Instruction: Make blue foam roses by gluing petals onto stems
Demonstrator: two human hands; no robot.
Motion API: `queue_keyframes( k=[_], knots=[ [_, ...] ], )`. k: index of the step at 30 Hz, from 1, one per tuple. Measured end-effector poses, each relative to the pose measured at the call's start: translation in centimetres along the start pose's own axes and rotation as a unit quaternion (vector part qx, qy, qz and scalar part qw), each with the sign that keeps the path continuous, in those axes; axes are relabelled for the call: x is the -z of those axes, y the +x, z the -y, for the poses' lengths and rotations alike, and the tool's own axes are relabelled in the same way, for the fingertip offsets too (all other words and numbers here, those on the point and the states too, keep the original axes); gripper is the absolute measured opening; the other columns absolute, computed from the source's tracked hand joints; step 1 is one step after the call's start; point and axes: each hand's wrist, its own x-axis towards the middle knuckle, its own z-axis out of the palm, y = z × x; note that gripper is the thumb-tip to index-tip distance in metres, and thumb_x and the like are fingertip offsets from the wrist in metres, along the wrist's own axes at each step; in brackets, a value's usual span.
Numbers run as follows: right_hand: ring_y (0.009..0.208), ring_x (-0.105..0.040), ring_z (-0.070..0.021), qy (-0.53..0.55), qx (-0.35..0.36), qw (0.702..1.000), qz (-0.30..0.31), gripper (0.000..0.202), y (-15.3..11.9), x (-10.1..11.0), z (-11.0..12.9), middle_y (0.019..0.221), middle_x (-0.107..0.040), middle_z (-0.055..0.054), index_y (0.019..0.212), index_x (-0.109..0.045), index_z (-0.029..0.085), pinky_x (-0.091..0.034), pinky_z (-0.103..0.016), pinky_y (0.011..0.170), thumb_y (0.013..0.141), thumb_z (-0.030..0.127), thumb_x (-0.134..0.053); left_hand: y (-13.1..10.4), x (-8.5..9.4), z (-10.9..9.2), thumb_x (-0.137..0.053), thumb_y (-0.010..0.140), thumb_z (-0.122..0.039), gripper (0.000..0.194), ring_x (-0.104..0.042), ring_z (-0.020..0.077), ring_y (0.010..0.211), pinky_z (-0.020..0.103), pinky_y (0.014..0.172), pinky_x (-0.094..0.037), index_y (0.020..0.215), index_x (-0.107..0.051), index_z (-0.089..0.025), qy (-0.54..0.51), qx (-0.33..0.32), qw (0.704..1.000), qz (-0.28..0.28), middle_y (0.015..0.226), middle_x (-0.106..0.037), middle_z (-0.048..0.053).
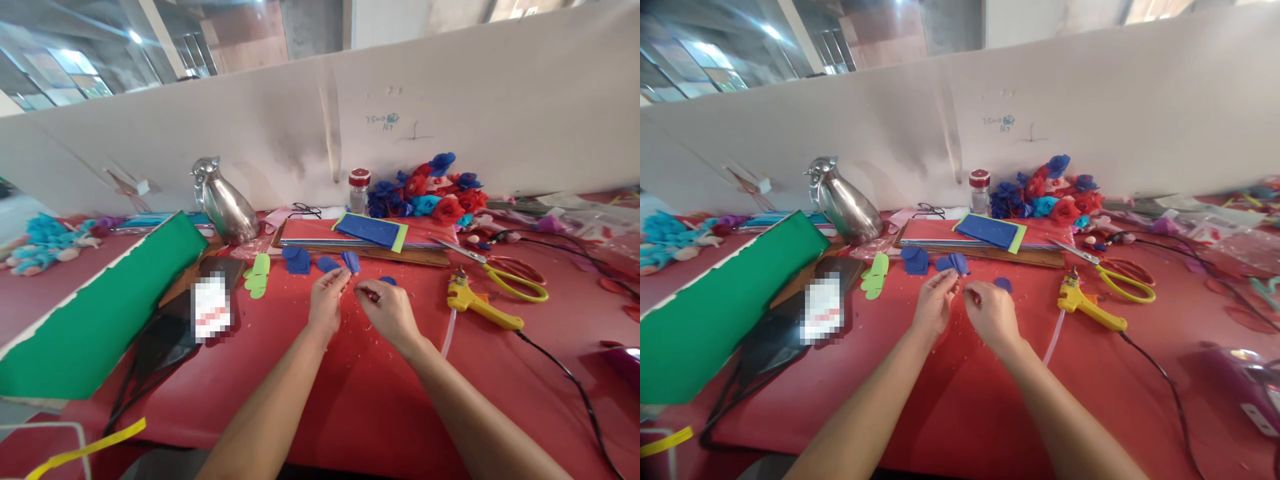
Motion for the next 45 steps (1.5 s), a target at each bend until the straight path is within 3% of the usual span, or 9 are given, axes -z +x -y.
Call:
queue_keyframes(
  k=[7,19,24,30,34,45],
  knots=[
    [0.060,-0.058,-0.0151,-0.012,0.009,1.000,-0.009,0.022,-0.1,0.1,0.2,0.070,-0.068,-0.002,0.075,-0.068,0.023,-0.042,-0.024,0.059,0.078,0.025,-0.046,-0.2,-0.3,-0.4,-0.079,0.055,-0.026,0.016,-0.056,0.0107,0.064,0.025,0.073,-0.041,0.066,-0.071,-0.017,0.017,-0.011,1.000,-0.020,0.063,-0.066,0.000],
    [0.058,-0.056,-0.0143,-0.049,0.002,0.999,-0.005,0.020,-0.2,-0.1,0.4,0.069,-0.067,-0.002,0.073,-0.066,0.024,-0.041,-0.024,0.059,0.077,0.024,-0.046,0.1,0.0,0.1,-0.076,0.059,-0.029,0.018,-0.050,0.0079,0.058,0.022,0.064,-0.038,0.063,-0.065,-0.016,0.036,0.009,0.999,-0.010,0.059,-0.061,-0.002],
    [0.072,-0.063,-0.0168,0.131,-0.070,0.989,0.004,0.018,0.2,-0.6,-0.1,0.079,-0.070,-0.004,0.082,-0.065,0.021,-0.047,-0.028,0.068,0.073,0.032,-0.054,0.4,0.2,0.1,-0.077,0.057,-0.030,0.022,-0.048,0.0073,0.057,0.022,0.062,-0.035,0.066,-0.063,-0.017,-0.002,0.028,1.000,-0.014,0.059,-0.057,-0.004],
    [0.067,-0.062,-0.0152,0.385,-0.185,0.904,0.026,0.035,0.4,-1.2,-0.3,0.073,-0.066,-0.003,0.081,-0.059,0.020,-0.049,-0.030,0.067,0.061,0.046,-0.071,0.3,0.2,0.3,-0.076,0.055,-0.027,0.019,-0.051,0.0091,0.063,0.024,0.066,-0.036,0.065,-0.062,-0.017,-0.032,0.061,0.998,-0.011,0.065,-0.059,-0.002],
    [0.054,-0.053,-0.0101,0.418,-0.235,0.877,0.023,0.038,0.5,-0.8,-0.3,0.066,-0.063,0.000,0.077,-0.062,0.018,-0.044,-0.025,0.056,0.053,0.044,-0.077,0.0,0.0,0.5,-0.075,0.055,-0.026,0.018,-0.050,0.0087,0.062,0.024,0.067,-0.034,0.063,-0.063,-0.017,-0.020,0.073,0.997,-0.022,0.065,-0.060,-0.002],
    [0.051,-0.045,-0.0085,0.438,-0.241,0.866,0.011,0.029,0.8,-0.4,0.5,0.060,-0.060,0.001,0.073,-0.068,0.017,-0.032,-0.023,0.049,0.052,0.036,-0.075,-0.2,0.0,-0.3,-0.079,0.051,-0.029,0.024,-0.049,0.0082,0.058,0.023,0.063,-0.035,0.061,-0.061,-0.017,-0.023,0.081,0.996,0.007,0.060,-0.057,-0.002]
  ],
)
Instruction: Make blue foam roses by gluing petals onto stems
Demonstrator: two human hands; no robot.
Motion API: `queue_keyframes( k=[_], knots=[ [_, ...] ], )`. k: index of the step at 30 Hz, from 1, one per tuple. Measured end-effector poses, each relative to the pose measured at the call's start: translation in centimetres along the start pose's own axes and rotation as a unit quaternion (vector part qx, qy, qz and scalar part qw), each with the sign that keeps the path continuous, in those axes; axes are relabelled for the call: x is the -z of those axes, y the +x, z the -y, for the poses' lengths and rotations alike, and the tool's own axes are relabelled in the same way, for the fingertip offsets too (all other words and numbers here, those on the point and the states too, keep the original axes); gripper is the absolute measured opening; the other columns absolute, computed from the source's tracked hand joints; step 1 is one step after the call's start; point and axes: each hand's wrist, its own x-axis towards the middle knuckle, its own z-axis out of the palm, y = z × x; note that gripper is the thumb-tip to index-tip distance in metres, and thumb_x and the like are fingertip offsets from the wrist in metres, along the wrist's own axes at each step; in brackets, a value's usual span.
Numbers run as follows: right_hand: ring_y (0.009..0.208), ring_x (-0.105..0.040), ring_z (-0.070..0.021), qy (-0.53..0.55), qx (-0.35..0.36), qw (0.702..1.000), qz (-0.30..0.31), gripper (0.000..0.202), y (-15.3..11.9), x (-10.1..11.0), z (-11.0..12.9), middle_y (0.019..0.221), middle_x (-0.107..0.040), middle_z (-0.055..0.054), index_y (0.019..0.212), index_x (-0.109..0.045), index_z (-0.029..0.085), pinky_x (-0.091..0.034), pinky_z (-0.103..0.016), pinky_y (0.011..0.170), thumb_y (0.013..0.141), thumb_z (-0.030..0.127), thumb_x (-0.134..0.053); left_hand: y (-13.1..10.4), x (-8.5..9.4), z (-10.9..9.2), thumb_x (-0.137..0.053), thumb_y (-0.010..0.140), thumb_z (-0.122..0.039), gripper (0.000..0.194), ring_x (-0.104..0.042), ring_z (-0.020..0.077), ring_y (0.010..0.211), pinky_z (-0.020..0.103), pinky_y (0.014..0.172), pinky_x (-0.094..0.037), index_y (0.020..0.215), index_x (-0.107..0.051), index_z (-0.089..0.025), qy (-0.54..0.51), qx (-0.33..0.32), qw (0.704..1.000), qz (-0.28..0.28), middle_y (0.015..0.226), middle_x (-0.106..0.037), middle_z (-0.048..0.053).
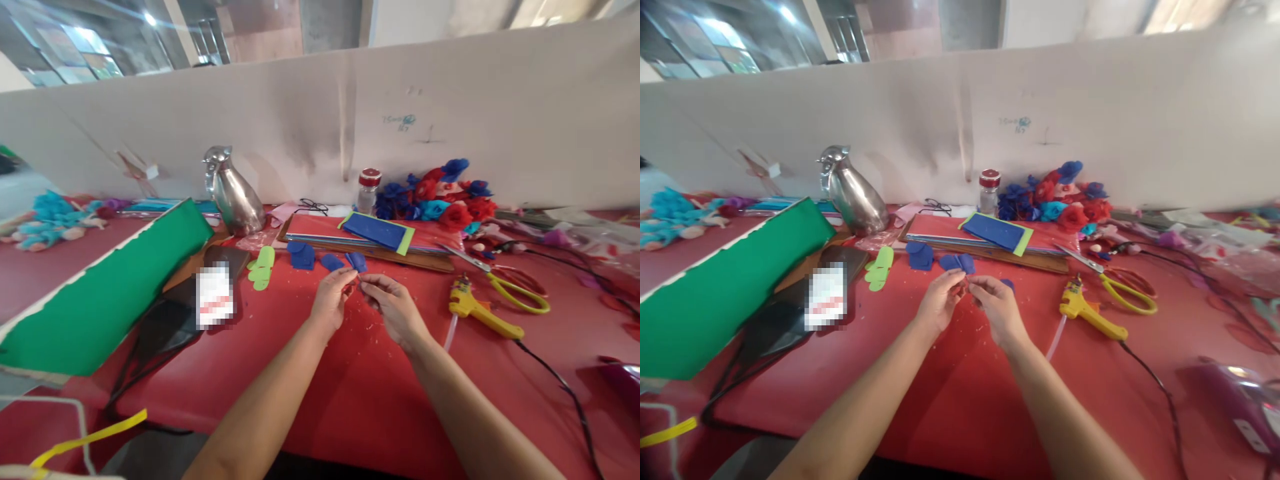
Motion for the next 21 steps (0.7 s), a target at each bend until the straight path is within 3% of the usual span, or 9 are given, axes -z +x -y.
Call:
queue_keyframes(
  k=[12,21],
  knots=[
    [0.051,-0.043,-0.0089,-0.005,0.008,1.000,0.000,0.024,0.01,0.09,0.13,0.057,-0.059,0.001,0.070,-0.069,0.018,-0.030,-0.026,0.051,0.054,0.035,-0.074,-0.24,-0.16,-0.50,-0.080,0.049,-0.028,0.027,-0.048,0.0065,0.057,0.022,0.063,-0.036,0.059,-0.059,-0.016,0.006,0.009,1.000,0.006,0.059,-0.055,-0.004],
    [0.049,-0.040,-0.0082,-0.004,-0.001,1.000,0.001,0.023,-0.06,0.12,0.37,0.055,-0.058,0.001,0.068,-0.069,0.017,-0.027,-0.026,0.050,0.053,0.034,-0.072,0.25,0.35,-0.44,-0.078,0.052,-0.026,0.022,-0.050,0.0075,0.058,0.022,0.060,-0.038,0.059,-0.060,-0.015,-0.007,0.058,0.998,0.033,0.060,-0.057,-0.002]
  ],
)
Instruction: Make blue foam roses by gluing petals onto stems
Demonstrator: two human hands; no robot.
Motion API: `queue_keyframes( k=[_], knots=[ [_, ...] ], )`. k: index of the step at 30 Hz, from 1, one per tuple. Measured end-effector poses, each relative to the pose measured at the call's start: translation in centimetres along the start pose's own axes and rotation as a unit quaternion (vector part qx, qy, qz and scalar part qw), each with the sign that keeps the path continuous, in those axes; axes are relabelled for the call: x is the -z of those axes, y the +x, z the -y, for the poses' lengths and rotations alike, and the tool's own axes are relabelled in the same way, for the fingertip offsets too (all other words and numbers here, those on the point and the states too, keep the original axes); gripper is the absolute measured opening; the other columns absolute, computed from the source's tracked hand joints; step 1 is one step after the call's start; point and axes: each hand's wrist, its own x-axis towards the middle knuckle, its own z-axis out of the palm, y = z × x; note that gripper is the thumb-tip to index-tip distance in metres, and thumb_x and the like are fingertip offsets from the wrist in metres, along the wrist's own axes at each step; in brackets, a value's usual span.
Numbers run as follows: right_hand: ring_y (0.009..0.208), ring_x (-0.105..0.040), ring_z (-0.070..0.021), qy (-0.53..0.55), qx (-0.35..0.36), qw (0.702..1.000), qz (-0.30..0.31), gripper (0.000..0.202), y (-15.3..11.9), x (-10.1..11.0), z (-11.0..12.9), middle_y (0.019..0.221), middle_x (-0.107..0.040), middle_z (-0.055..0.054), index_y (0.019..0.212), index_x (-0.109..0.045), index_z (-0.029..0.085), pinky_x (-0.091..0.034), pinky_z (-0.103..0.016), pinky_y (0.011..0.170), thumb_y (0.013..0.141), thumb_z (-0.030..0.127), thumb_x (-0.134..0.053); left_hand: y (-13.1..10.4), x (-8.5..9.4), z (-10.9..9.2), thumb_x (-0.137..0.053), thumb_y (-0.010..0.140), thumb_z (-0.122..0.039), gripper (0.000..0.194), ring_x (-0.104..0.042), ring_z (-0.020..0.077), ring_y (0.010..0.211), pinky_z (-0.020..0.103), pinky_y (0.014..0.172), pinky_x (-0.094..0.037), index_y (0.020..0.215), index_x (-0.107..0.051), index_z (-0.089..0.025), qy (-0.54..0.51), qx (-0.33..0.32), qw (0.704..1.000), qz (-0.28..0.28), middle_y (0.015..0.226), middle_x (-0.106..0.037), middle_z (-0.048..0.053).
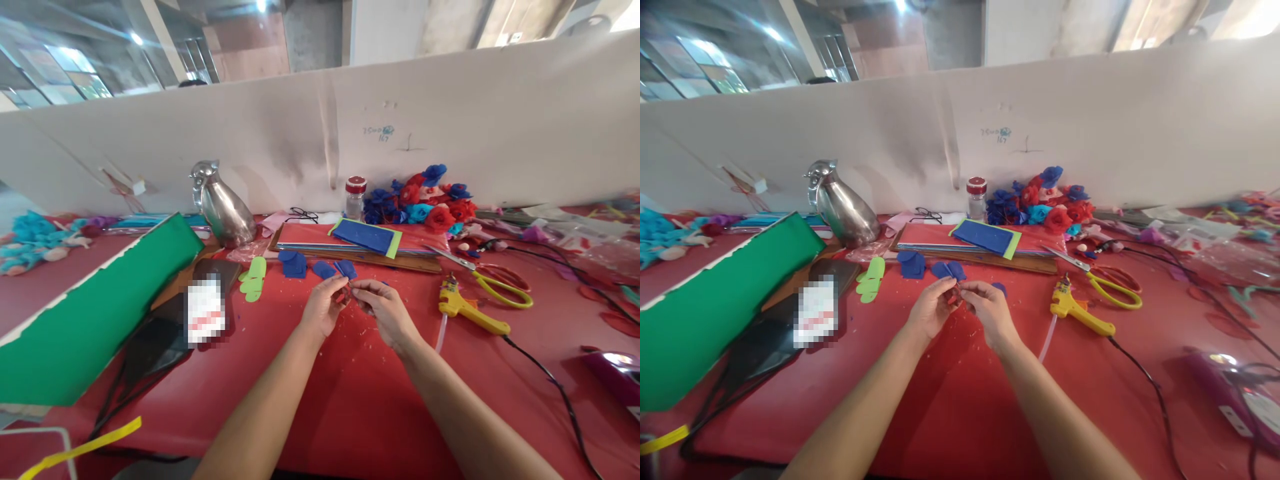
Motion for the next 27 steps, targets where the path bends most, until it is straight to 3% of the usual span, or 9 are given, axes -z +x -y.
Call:
queue_keyframes(
  k=[11,16,22,27],
  knots=[
    [0.050,-0.040,-0.0076,0.030,-0.019,0.999,0.032,0.021,0.05,0.28,-0.09,0.056,-0.057,0.003,0.070,-0.068,0.018,-0.025,-0.026,0.051,0.056,0.033,-0.075,0.09,0.35,-0.40,-0.084,0.049,-0.029,0.029,-0.048,0.0056,0.052,0.021,0.057,-0.039,0.063,-0.064,-0.013,0.014,0.012,0.999,0.042,0.056,-0.057,-0.003],
    [0.048,-0.040,-0.0076,0.028,-0.019,0.999,0.035,0.022,0.11,0.37,-0.14,0.055,-0.057,0.003,0.070,-0.068,0.018,-0.025,-0.026,0.050,0.056,0.033,-0.074,0.26,0.49,-0.30,-0.084,0.049,-0.029,0.028,-0.049,0.0059,0.053,0.022,0.059,-0.040,0.062,-0.065,-0.013,0.022,0.005,0.999,0.041,0.056,-0.058,-0.002],
    [0.049,-0.041,-0.0090,-0.011,0.014,1.000,-0.006,0.022,-0.07,0.09,0.09,0.054,-0.057,0.002,0.069,-0.068,0.018,-0.028,-0.027,0.051,0.054,0.033,-0.073,0.26,0.50,-0.07,-0.085,0.049,-0.030,0.028,-0.049,0.0059,0.055,0.022,0.062,-0.041,0.062,-0.067,-0.014,0.024,-0.023,0.999,0.024,0.058,-0.059,-0.002],
    [0.049,-0.041,-0.0086,0.004,0.002,1.000,0.018,0.022,-0.28,0.06,0.27,0.055,-0.058,0.002,0.069,-0.068,0.018,-0.028,-0.026,0.050,0.056,0.034,-0.073,0.46,0.67,0.04,-0.085,0.048,-0.030,0.028,-0.052,0.0076,0.058,0.023,0.064,-0.041,0.063,-0.067,-0.014,0.012,-0.017,0.999,0.041,0.061,-0.062,-0.001]
  ],
)
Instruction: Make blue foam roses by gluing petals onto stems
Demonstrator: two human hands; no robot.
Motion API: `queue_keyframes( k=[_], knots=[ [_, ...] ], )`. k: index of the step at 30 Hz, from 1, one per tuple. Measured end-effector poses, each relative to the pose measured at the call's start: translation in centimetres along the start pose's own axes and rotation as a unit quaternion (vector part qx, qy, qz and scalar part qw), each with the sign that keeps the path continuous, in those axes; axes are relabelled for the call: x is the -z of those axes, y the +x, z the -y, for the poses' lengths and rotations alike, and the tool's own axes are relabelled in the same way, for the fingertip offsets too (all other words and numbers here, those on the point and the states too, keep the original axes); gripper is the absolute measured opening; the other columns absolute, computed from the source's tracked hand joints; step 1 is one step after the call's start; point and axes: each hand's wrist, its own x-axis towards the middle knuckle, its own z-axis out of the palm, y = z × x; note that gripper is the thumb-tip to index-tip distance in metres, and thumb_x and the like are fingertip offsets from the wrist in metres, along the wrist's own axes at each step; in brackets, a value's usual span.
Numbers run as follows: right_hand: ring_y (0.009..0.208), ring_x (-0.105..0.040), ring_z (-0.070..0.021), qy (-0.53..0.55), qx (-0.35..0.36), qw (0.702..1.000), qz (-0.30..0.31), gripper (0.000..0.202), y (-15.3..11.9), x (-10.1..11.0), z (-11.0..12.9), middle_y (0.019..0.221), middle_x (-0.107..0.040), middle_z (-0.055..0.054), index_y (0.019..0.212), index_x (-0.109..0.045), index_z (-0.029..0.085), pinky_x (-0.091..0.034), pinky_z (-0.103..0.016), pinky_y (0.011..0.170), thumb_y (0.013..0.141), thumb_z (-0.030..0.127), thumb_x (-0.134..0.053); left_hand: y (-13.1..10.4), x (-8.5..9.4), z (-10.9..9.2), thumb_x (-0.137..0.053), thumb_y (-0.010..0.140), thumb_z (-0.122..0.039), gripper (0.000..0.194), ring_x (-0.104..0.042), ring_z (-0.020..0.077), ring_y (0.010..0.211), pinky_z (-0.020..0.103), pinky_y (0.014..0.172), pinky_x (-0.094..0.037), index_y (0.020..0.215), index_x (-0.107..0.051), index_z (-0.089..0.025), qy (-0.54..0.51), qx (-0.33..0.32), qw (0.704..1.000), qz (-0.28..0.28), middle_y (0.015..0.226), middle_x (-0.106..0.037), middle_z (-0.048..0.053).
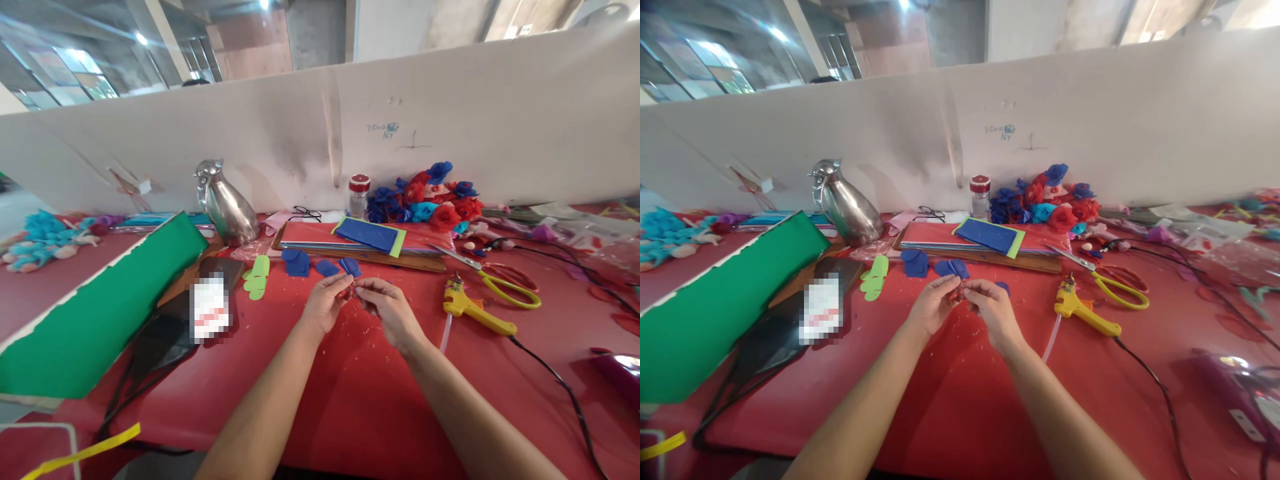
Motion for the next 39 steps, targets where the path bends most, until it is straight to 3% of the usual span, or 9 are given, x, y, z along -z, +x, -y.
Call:
queue_keyframes(
  k=[13,39],
  knots=[
    [0.048,-0.043,-0.0086,0.012,0.000,0.999,0.047,0.020,0.23,0.43,-0.37,0.060,-0.061,0.001,0.073,-0.068,0.018,-0.026,-0.026,0.048,0.060,0.032,-0.073,-0.28,-0.32,-0.30,-0.084,0.050,-0.026,0.024,-0.052,0.0087,0.059,0.026,0.066,-0.040,0.059,-0.065,-0.014,-0.005,-0.009,1.000,0.006,0.060,-0.061,-0.001],
    [0.048,-0.043,-0.0092,0.001,-0.015,0.998,0.057,0.022,-0.18,0.27,0.15,0.059,-0.062,0.000,0.073,-0.068,0.018,-0.026,-0.027,0.050,0.059,0.035,-0.073,-0.40,-0.38,-0.60,-0.087,0.042,-0.027,0.031,-0.052,0.0093,0.058,0.026,0.059,-0.038,0.055,-0.061,-0.015,0.017,-0.019,1.000,-0.009,0.057,-0.060,-0.001]
  ],
)
